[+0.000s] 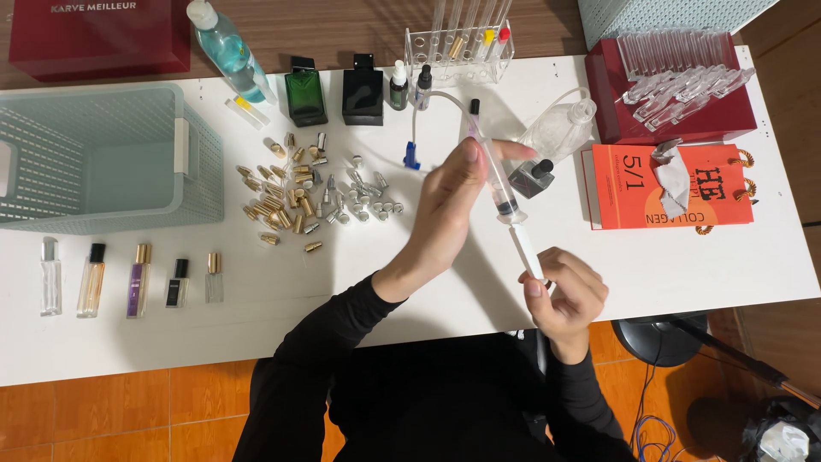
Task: The recorder is using a syringe to transfer liquid perfume from a larger source into a small travel-sized vial.
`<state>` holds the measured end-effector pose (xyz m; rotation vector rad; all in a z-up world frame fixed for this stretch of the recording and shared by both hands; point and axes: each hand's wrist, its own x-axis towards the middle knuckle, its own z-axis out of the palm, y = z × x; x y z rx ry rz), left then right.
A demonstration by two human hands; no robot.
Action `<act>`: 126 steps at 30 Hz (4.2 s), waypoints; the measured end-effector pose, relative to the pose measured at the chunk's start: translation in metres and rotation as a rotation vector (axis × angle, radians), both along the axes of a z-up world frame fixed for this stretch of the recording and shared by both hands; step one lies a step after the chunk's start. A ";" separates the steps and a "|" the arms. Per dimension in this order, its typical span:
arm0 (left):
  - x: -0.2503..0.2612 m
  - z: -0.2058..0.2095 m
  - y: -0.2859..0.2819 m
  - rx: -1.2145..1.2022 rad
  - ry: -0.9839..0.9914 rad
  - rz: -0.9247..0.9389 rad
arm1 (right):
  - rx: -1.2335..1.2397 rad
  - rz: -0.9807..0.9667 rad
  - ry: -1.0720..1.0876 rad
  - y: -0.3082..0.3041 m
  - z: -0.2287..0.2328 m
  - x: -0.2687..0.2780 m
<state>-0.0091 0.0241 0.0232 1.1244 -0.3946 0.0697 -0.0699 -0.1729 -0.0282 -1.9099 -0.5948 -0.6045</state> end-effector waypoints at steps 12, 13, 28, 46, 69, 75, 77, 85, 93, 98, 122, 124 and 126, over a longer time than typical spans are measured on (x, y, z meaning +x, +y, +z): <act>-0.006 0.004 0.012 -0.010 0.186 -0.114 | -0.132 0.214 -0.272 0.000 0.043 0.072; -0.005 0.002 0.016 0.028 0.042 -0.142 | 0.042 0.302 -0.218 0.001 0.044 0.080; -0.023 0.063 0.055 0.629 -0.326 0.370 | 0.627 0.403 -0.006 -0.002 0.097 0.115; 0.009 0.028 0.039 0.497 -0.018 0.131 | 1.222 0.988 0.714 0.057 0.099 0.150; 0.005 0.033 0.031 0.624 -0.036 0.215 | 1.373 1.063 1.007 0.026 0.097 0.167; 0.004 0.030 0.029 0.618 -0.022 0.229 | 1.395 1.044 1.005 0.026 0.096 0.165; 0.003 0.029 0.028 0.576 -0.016 0.187 | 1.349 1.092 0.982 0.025 0.094 0.166; 0.000 0.019 0.025 0.289 0.122 -0.075 | 1.093 1.435 0.752 0.017 0.070 0.179; 0.000 0.017 0.028 0.201 0.163 -0.266 | 1.019 1.573 0.620 0.011 0.063 0.183; 0.001 0.012 0.028 0.089 0.196 -0.390 | 0.955 1.627 0.534 0.014 0.069 0.179; -0.001 0.016 0.032 -0.064 0.292 -0.573 | 1.344 1.661 0.421 -0.005 0.055 0.177; -0.002 0.017 0.039 -0.071 0.255 -0.526 | 1.375 1.611 0.368 -0.031 0.054 0.191; -0.002 0.022 0.046 -0.081 0.217 -0.473 | 1.400 1.564 0.320 -0.046 0.056 0.197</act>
